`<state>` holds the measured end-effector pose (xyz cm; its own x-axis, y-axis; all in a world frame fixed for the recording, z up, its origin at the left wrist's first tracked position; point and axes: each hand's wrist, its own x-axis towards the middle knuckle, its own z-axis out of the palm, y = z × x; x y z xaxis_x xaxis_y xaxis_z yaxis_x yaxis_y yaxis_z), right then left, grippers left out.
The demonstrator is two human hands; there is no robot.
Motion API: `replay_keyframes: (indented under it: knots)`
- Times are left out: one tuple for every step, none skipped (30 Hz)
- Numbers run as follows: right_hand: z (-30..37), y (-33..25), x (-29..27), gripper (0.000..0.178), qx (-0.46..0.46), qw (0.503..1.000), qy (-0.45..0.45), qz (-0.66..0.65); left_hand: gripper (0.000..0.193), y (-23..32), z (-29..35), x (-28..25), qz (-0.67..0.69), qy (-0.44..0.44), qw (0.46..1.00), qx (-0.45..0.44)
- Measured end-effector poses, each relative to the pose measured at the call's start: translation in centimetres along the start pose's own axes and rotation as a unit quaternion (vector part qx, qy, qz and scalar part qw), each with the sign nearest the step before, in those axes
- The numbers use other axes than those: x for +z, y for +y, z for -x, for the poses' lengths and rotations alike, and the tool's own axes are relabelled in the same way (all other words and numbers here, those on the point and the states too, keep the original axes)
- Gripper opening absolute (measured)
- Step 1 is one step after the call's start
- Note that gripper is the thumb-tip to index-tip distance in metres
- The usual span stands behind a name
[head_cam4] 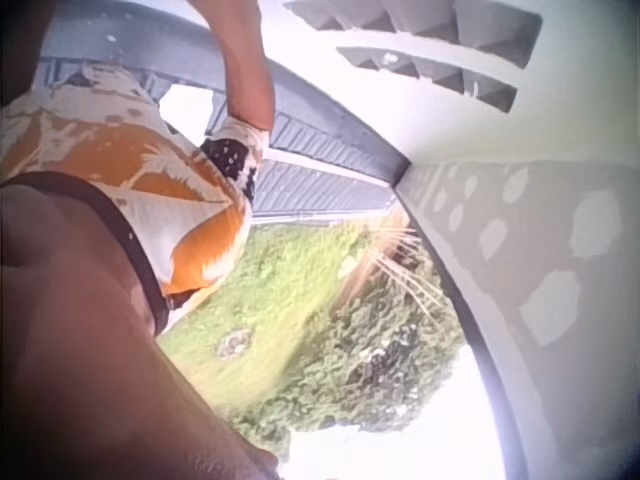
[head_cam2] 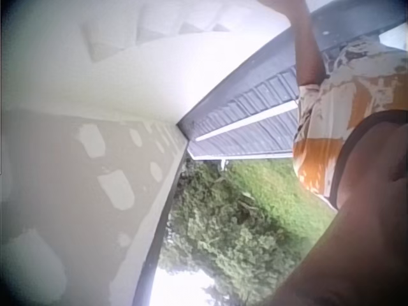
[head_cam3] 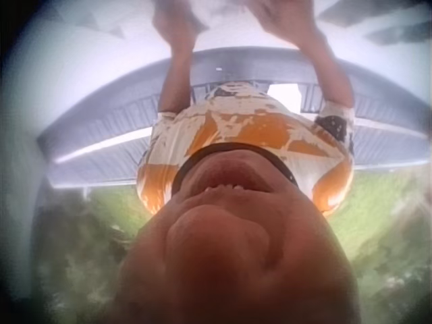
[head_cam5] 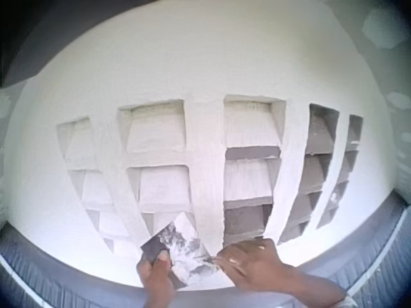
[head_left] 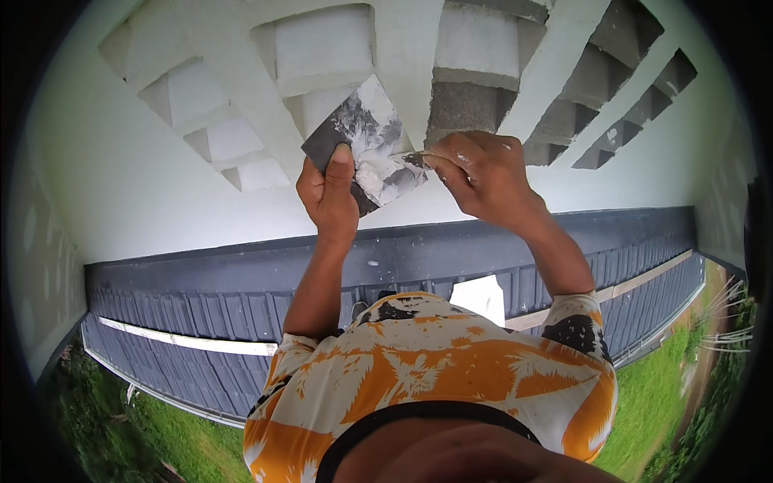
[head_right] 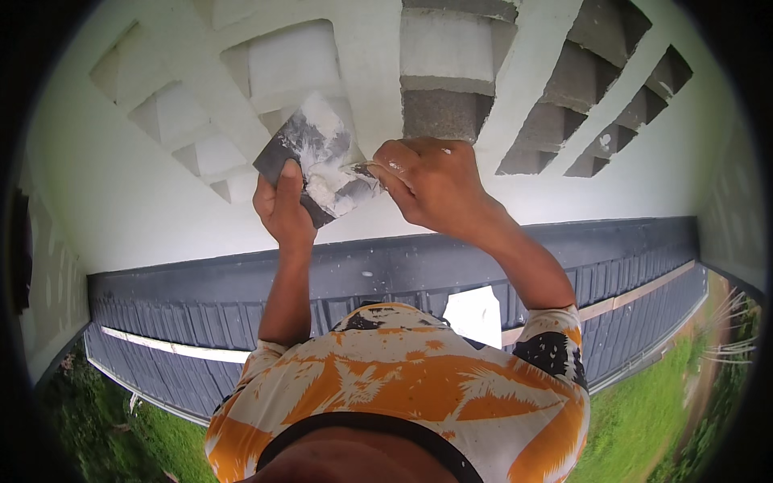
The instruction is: The person applies white plaster to a geometrically patterned ceiling using a putty knife and a hawk. They repeatedly scoop plaster from the hawk and spread it into the recessed sections of the ceiling, smoothing the surface.
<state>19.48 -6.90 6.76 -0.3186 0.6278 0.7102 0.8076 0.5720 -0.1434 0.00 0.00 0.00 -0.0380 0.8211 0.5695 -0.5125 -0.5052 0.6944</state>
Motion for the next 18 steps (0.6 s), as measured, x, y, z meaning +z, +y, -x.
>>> replay_keyframes:
  knots:
    - [0.0,0.1,0.1,0.012,-0.012,1.0,0.02,0.015,0.025,0.4,-0.2,0.0,-0.011,-0.025,0.999,0.021]
    - [-0.1,0.2,0.0,0.012,-0.025,0.998,0.039,0.031,0.022,0.7,-0.4,0.0,-0.022,-0.05,0.998,0.042]
    - [-0.2,0.2,-0.2,0.011,-0.037,0.997,0.06,0.04,0.021,1.0,-0.5,0.0,-0.044,-0.053,0.997,0.046]
    - [-0.2,0.2,-0.4,0.011,-0.049,0.994,0.08,0.051,0.02,1.2,-0.5,0.0,-0.065,-0.056,0.995,0.051]
    - [-0.3,0.3,-0.6,0.01,-0.06,0.991,0.1,0.061,0.019,1.5,-0.5,-0.1,-0.085,-0.06,0.993,0.055]
    - [-0.3,0.7,-0.7,0.01,-0.05,0.989,0.131,0.054,0.019,1.6,-0.2,-0.5,-0.095,-0.059,0.993,0.049]
    - [-0.4,1.4,-0.9,0.01,-0.042,0.984,0.165,0.055,0.018,1.5,0.0,-0.7,-0.098,-0.061,0.992,0.048]
    - [-0.7,2.3,-1.3,0.011,-0.035,0.978,0.198,0.055,0.02,1.3,0.3,-1.0,-0.101,-0.056,0.992,0.045]
    - [-1.3,3.0,-1.8,0.012,0.048,0.975,0.216,0.008,0.026,1.0,0.2,-1.7,-0.123,-0.029,0.991,0.052]
    - [-2.0,3.9,-2.4,0.013,0.131,0.963,0.232,-0.042,0.023,1.4,0.1,-1.5,-0.089,-0.009,0.995,0.039]
    - [-2.9,5.1,-3.0,0.015,0.211,0.941,0.247,-0.095,0.021,1.7,0.0,-1.2,-0.055,0.011,0.998,0.025]
    - [-3.6,7.1,-3.7,0.018,0.235,0.934,0.251,-0.099,0.022,1.7,0.1,-1.3,-0.054,0.013,0.998,0.021]
    - [-4.0,9.3,-4.2,0.021,0.263,0.925,0.255,-0.103,0.024,1.2,0.3,-1.5,-0.053,0.015,0.998,0.014]
    - [-4.6,11.0,-4.4,0.021,0.276,0.917,0.265,-0.117,0.026,1.2,0.6,-1.9,-0.059,0.022,0.998,0.01]
    - [-4.9,12.6,-4.7,0.021,0.29,0.909,0.273,-0.126,0.027,1.2,0.9,-2.1,-0.05,0.025,0.998,0.0]
    - [-5.3,14.1,-5.0,0.022,0.301,0.901,0.281,-0.136,0.028,1.2,1.1,-2.2,-0.042,0.03,0.999,-0.006]
    - [-5.6,15.6,-5.1,0.022,0.297,0.9,0.285,-0.143,0.029,1.1,1.3,-2.2,-0.034,0.034,0.999,-0.012]
    - [-5.9,17.1,-5.0,0.022,0.294,0.9,0.285,-0.151,0.031,1.0,1.5,-2.4,-0.032,0.048,0.998,-0.012]
